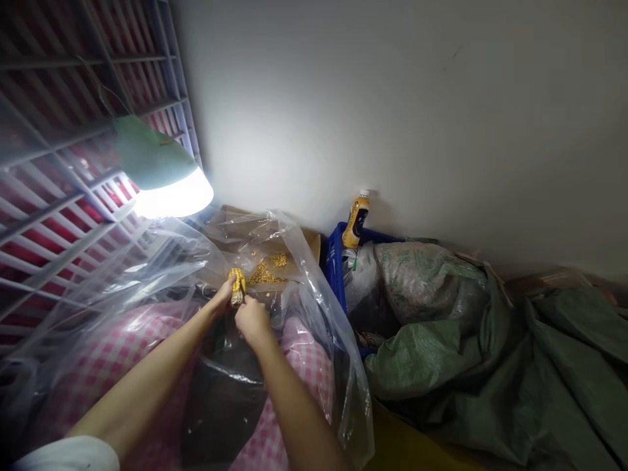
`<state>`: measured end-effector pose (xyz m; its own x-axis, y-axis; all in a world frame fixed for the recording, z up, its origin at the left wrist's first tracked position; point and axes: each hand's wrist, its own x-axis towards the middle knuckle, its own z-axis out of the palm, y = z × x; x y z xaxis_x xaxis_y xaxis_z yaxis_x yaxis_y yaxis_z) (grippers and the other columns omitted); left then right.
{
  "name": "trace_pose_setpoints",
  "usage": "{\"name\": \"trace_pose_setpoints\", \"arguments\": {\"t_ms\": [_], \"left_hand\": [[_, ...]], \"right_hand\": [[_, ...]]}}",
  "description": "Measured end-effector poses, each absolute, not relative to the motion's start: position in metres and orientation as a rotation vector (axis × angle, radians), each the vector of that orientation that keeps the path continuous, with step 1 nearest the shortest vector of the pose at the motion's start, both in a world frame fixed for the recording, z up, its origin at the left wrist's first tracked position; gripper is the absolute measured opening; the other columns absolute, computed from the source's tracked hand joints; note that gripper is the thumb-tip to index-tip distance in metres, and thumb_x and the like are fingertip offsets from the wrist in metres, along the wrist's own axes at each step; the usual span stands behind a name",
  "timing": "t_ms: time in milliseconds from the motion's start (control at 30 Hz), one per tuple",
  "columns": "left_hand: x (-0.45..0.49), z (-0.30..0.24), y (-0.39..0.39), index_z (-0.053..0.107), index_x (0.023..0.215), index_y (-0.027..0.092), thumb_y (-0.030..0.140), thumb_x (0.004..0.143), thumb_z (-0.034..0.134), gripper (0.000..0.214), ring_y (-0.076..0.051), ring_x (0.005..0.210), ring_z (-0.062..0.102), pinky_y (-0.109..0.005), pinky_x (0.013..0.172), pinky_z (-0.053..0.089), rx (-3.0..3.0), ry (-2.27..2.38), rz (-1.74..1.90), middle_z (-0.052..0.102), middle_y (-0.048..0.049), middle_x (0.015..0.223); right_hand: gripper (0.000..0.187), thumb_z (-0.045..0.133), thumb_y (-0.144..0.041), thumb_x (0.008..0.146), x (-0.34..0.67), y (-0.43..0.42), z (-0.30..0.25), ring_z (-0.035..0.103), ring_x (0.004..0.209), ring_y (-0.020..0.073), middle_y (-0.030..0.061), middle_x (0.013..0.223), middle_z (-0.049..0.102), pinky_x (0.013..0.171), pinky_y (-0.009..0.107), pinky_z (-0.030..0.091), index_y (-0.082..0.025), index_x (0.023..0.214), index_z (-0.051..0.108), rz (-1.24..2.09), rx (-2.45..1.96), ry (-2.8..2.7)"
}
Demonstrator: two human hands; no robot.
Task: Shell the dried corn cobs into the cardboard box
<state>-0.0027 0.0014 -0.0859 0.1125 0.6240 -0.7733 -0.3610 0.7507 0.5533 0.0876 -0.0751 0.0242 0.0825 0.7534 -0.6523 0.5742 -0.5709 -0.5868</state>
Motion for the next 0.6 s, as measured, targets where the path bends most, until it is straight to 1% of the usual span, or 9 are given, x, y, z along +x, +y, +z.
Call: {"name": "trace_pose_setpoints", "arguments": {"t_ms": [67,100,133,200,267,333,400,533,600], "left_hand": [[-0.004,-0.087,0.001,0.049,0.065,0.017,0.049,0.086,0.031,0.042,-0.012,0.033,0.047,-0.022,0.036,0.039,0.243,1.254,0.734,0.049,-0.0002,0.042],[-0.004,-0.087,0.002,0.049,0.065,0.017,0.049,0.086,0.030,0.043,-0.012,0.033,0.047,-0.022,0.036,0.039,0.241,1.253,0.732,0.049,-0.0003,0.042],[-0.005,-0.088,0.002,0.049,0.065,0.016,0.049,0.086,0.030,0.043,-0.012,0.033,0.047,-0.022,0.036,0.039,0.238,1.252,0.729,0.049,-0.0004,0.042],[-0.005,-0.088,0.002,0.049,0.065,0.016,0.049,0.086,0.030,0.043,-0.013,0.032,0.047,-0.022,0.036,0.039,0.232,1.254,0.723,0.050,-0.0005,0.041],[-0.006,-0.089,0.001,0.050,0.067,0.016,0.050,0.086,0.030,0.044,-0.014,0.034,0.049,-0.024,0.037,0.041,0.225,1.252,0.717,0.052,-0.0019,0.043],[-0.005,-0.090,0.001,0.051,0.068,0.015,0.052,0.085,0.030,0.046,-0.015,0.036,0.051,-0.025,0.039,0.042,0.214,1.248,0.719,0.053,-0.0031,0.044],[-0.006,-0.092,0.002,0.051,0.070,0.015,0.053,0.085,0.031,0.045,-0.014,0.037,0.051,-0.024,0.040,0.042,0.199,1.248,0.733,0.052,-0.0019,0.044],[-0.007,-0.096,0.005,0.051,0.069,0.016,0.052,0.084,0.032,0.043,-0.013,0.036,0.049,-0.022,0.039,0.041,0.165,1.242,0.756,0.051,0.0003,0.044],[-0.007,-0.098,0.006,0.052,0.069,0.017,0.051,0.085,0.032,0.043,-0.013,0.036,0.050,-0.023,0.039,0.042,0.152,1.234,0.750,0.052,-0.0005,0.046]], "right_hand": [[0.036,0.041,-0.016,0.081,0.077,-0.078,0.024,0.058,0.091,0.0248,0.0170,0.101,0.058,0.073,0.034,0.046,-0.016,0.116,0.053,1.374,-2.210,-1.430],[0.036,0.042,-0.015,0.081,0.074,-0.078,0.024,0.057,0.094,0.0254,0.0177,0.104,0.058,0.074,0.034,0.045,-0.016,0.115,0.054,1.355,-2.218,-1.453],[0.036,0.042,-0.016,0.081,0.074,-0.075,0.024,0.059,0.089,0.0242,0.0171,0.100,0.059,0.071,0.033,0.046,-0.017,0.115,0.053,1.366,-2.221,-1.463],[0.036,0.038,-0.018,0.083,0.080,-0.067,0.026,0.061,0.067,0.0175,0.0115,0.083,0.063,0.057,0.028,0.047,-0.019,0.116,0.052,1.454,-2.215,-1.455],[0.036,0.034,-0.018,0.085,0.090,-0.056,0.029,0.054,0.047,0.0110,0.0050,0.066,0.060,0.046,0.022,0.044,-0.019,0.116,0.052,1.553,-2.203,-1.435],[0.035,0.033,-0.017,0.085,0.098,-0.049,0.032,0.051,0.043,0.0086,0.0030,0.061,0.058,0.044,0.019,0.042,-0.017,0.113,0.053,1.595,-2.197,-1.435],[0.033,0.035,-0.017,0.084,0.096,-0.049,0.032,0.055,0.049,0.0105,0.0059,0.068,0.060,0.046,0.020,0.043,-0.017,0.111,0.055,1.558,-2.194,-1.466],[0.028,0.048,-0.016,0.078,0.079,-0.058,0.027,0.060,0.083,0.0209,0.0146,0.099,0.061,0.060,0.025,0.046,-0.017,0.104,0.059,1.388,-2.192,-1.549],[0.023,0.050,-0.017,0.076,0.075,-0.056,0.026,0.060,0.083,0.0221,0.0144,0.097,0.061,0.060,0.026,0.046,-0.017,0.097,0.060,1.394,-2.189,-1.548]]}}
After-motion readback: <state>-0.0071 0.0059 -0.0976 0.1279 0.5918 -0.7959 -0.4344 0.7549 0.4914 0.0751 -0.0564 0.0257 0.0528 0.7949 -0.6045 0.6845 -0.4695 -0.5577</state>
